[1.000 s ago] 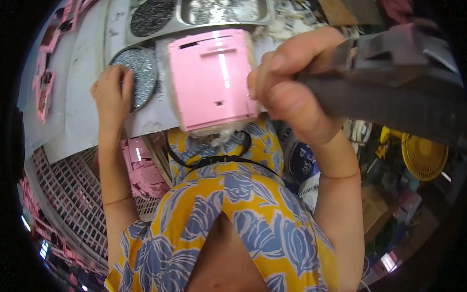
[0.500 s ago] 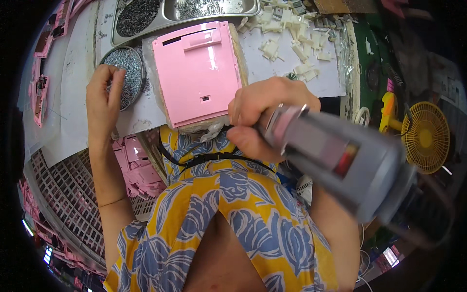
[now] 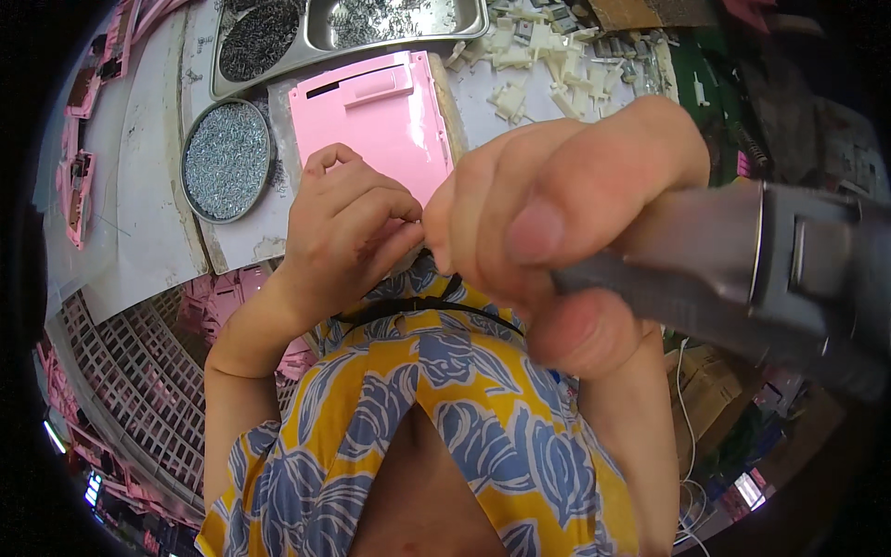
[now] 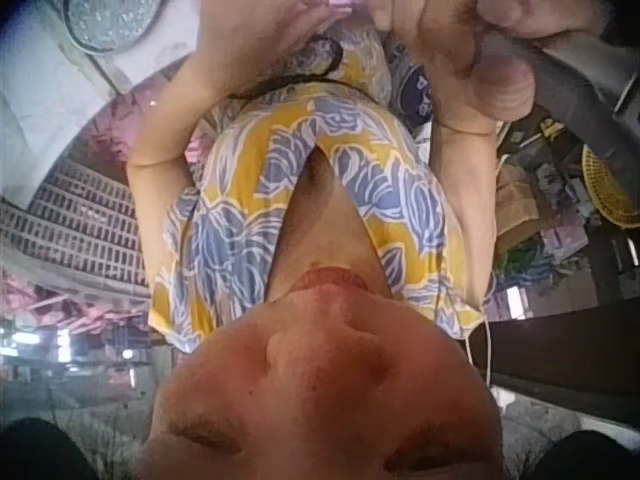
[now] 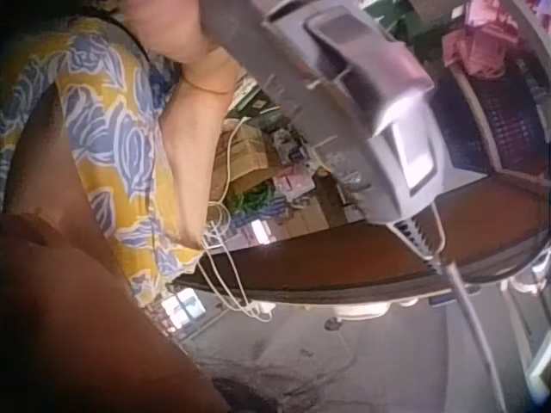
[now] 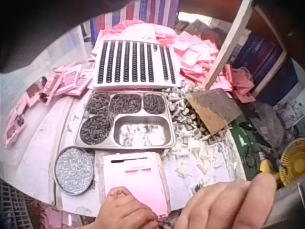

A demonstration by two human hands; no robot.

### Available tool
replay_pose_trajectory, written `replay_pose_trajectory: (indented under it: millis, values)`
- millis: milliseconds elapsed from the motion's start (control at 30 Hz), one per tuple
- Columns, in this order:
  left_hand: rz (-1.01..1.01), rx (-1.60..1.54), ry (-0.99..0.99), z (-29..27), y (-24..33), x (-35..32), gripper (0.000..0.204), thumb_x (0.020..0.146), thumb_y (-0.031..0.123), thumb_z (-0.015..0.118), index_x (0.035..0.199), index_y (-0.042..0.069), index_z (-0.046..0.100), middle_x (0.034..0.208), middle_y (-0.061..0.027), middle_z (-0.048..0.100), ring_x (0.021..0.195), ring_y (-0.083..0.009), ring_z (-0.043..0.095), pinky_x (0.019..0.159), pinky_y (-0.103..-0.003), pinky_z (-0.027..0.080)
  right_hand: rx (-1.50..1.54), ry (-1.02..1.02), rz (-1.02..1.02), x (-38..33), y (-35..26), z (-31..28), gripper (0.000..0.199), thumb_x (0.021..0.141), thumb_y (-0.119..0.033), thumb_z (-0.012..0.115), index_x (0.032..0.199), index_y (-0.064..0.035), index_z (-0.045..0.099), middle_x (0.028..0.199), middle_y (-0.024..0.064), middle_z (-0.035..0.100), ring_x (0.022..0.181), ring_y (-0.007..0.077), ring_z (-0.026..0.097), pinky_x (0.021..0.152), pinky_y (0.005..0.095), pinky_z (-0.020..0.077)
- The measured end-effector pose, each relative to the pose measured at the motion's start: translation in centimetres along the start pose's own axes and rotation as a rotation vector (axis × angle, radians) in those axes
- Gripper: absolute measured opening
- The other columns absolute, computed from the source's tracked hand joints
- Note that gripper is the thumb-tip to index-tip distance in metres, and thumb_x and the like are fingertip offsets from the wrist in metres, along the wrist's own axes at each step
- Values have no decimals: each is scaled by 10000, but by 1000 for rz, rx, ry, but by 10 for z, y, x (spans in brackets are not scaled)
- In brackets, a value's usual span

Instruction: Assembling electronic and plastic components of toy cameras at a factory workbench.

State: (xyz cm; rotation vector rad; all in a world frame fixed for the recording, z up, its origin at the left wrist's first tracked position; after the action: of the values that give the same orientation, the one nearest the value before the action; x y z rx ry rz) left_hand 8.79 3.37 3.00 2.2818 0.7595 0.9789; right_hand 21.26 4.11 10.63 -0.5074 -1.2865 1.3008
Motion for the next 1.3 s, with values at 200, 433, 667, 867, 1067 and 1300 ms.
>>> replay_pose_trajectory:
  millis: [200,433,667,867,1067,1300]
  values:
    - [21,45,-12,3,1,1,217,689,155,804,801,111,623,784,-12,619,747,-210,585,849,-419,417,-38,-39,8,0,8,6,319,944,-381,717,1013,-175,484,573,-72,519,444,81,494,536,273,498]
    - [53,-38,-2,4,3,-1,196,723,145,791,816,81,630,774,-34,617,751,-241,593,800,-402,455,-37,-21,74,-4,17,6,309,953,-357,708,1023,-159,480,574,-58,503,457,95,487,530,282,478]
    - [-137,0,38,1,-42,8,191,855,101,729,753,49,575,687,-90,543,612,-276,516,580,-377,413,-190,21,-79,11,29,-33,188,1007,-230,593,1127,-121,496,613,-20,429,522,123,439,623,344,468]
    - [-141,-128,-63,-2,-52,4,218,842,87,740,724,47,561,677,-77,536,615,-263,495,572,-359,395,-427,-22,-81,15,55,-38,186,994,-185,606,1028,-88,450,629,17,456,522,133,438,579,348,445]
    - [-183,-158,-59,-5,-49,6,132,804,72,760,830,43,634,790,-88,627,719,-271,590,648,-348,472,-403,-14,-25,15,63,-38,209,978,-196,630,995,-99,445,624,30,472,518,135,439,569,346,433]
    - [-111,-103,74,-3,-34,10,99,812,39,722,887,36,656,843,-103,655,808,-302,624,739,-404,512,-42,-93,8,35,24,-9,261,999,-371,625,1115,-158,526,623,-53,488,514,97,468,609,313,474]
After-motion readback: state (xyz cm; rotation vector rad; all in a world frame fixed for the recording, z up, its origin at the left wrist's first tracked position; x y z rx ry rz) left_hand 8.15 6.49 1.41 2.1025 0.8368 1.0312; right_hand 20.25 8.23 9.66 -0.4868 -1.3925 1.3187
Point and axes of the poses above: each hand's wrist, its own x-axis towards the middle knuckle, its own z-axis out of the palm, y = z × x, the point moved 9 cm from there along x, towards the middle knuckle
